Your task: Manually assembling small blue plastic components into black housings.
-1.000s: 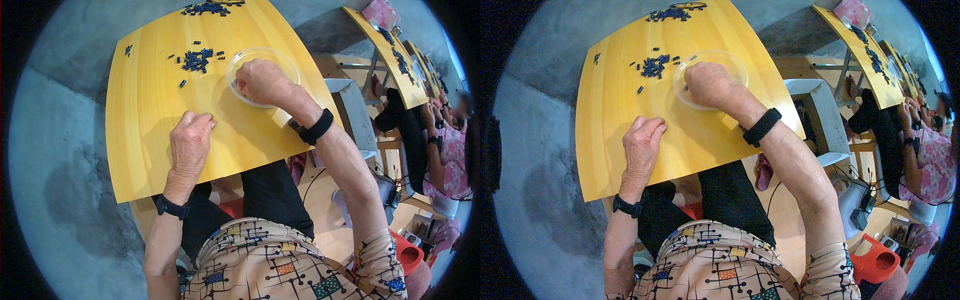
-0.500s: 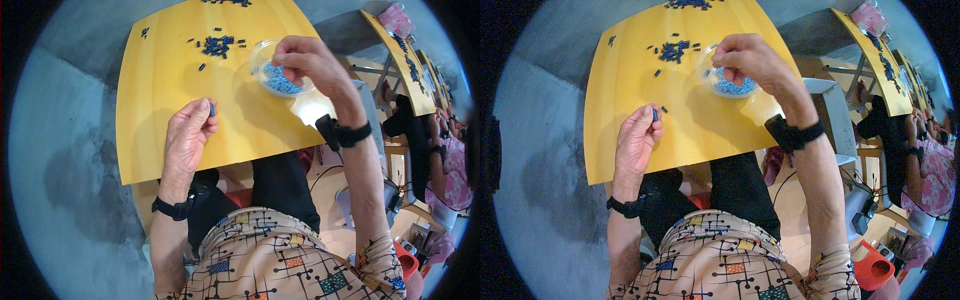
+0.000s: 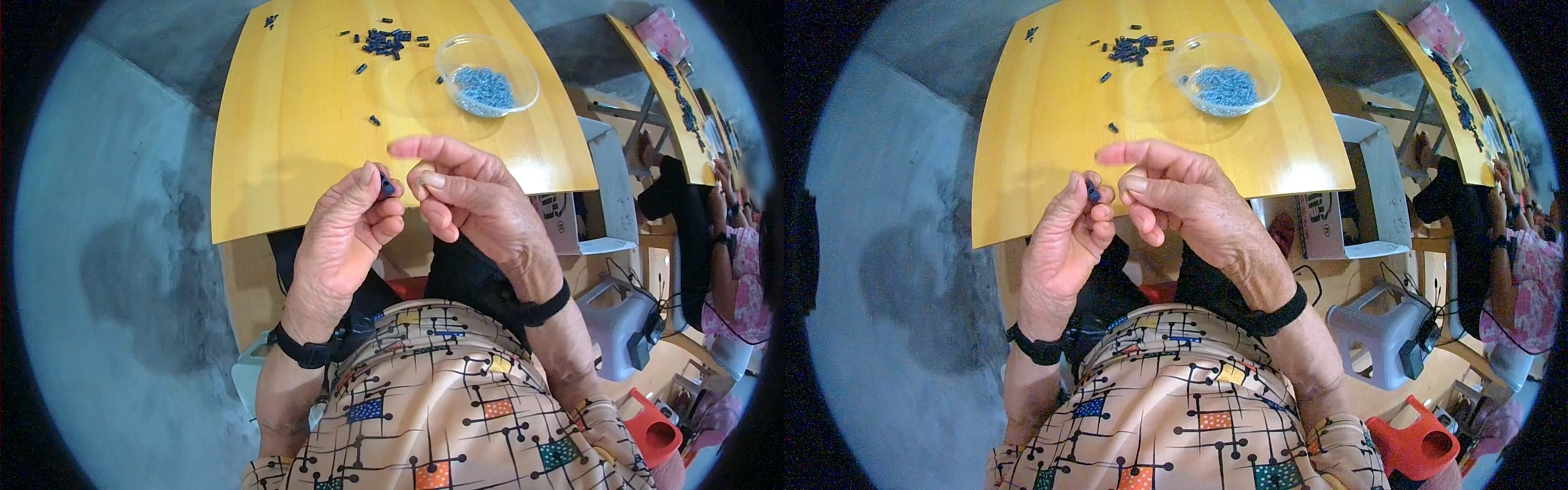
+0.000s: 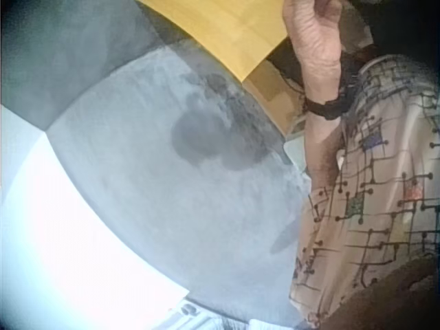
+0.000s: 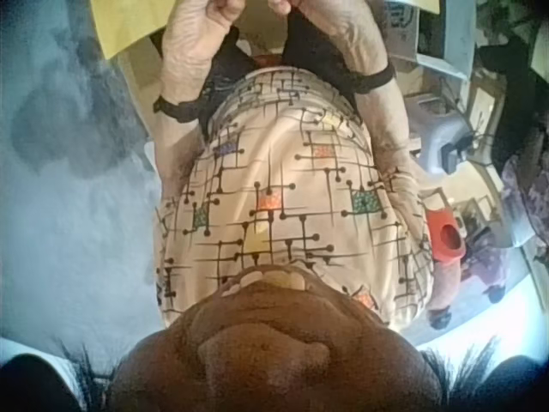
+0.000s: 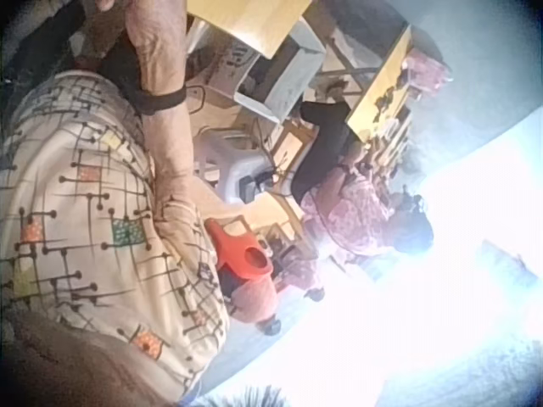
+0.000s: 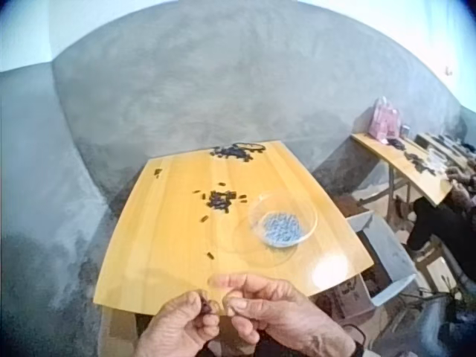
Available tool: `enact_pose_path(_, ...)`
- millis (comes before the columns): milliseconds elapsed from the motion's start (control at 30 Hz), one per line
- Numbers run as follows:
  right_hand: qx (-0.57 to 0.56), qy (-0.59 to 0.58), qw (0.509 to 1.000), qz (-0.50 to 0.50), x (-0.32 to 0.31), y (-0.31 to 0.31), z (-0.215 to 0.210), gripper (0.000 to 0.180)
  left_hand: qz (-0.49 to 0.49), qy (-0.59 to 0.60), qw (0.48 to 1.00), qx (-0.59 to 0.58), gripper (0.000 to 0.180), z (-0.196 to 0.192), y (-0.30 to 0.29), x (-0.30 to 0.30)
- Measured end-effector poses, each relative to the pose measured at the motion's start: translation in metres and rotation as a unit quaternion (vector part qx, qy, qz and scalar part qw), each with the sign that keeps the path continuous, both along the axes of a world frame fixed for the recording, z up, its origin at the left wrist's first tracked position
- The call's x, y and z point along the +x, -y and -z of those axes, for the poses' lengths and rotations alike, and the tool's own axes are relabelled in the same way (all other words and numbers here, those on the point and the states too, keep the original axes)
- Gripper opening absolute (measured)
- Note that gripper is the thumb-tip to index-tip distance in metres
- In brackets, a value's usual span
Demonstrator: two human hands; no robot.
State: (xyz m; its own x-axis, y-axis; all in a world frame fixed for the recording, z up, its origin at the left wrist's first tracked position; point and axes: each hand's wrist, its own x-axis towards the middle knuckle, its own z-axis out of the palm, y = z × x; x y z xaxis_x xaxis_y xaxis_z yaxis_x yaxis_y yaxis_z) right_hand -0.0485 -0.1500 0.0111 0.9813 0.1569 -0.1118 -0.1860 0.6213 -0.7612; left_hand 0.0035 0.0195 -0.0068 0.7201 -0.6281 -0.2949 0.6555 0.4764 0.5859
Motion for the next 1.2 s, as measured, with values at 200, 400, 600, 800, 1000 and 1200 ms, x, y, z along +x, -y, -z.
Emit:
enact_pose_path(200,0.024,0.008,1.000,0.011,-0.020,-0.014,0.017,0.016,-0.036,0.002,0.999,-0.018,0.018,-0.002,-0.006,-0.018)
enact_pose_path(400,0.080,-0.051,0.994,0.049,-0.036,-0.024,0.018,0.015,-0.054,0.030,0.998,-0.022,0.018,-0.006,-0.012,-0.038)
enact_pose_path(600,0.016,0.024,0.992,0.123,-0.050,-0.022,0.009,0.016,-0.043,0.168,0.984,0.041,0.020,-0.017,-0.021,-0.049)
enact_pose_path(800,0.019,0.033,0.992,0.122,-0.056,-0.026,-0.003,0.017,-0.070,0.314,0.933,0.164,0.021,-0.029,-0.024,-0.058)
enact_pose_path(1000,0.015,0.039,0.990,0.132,-0.056,-0.028,-0.002,0.019,-0.079,0.405,0.884,0.219,0.018,-0.044,-0.020,-0.064)
enact_pose_path(1200,0.025,0.047,0.990,0.129,-0.059,-0.032,0.001,0.014,-0.110,0.395,0.876,0.252,0.011,-0.053,-0.019,-0.073)
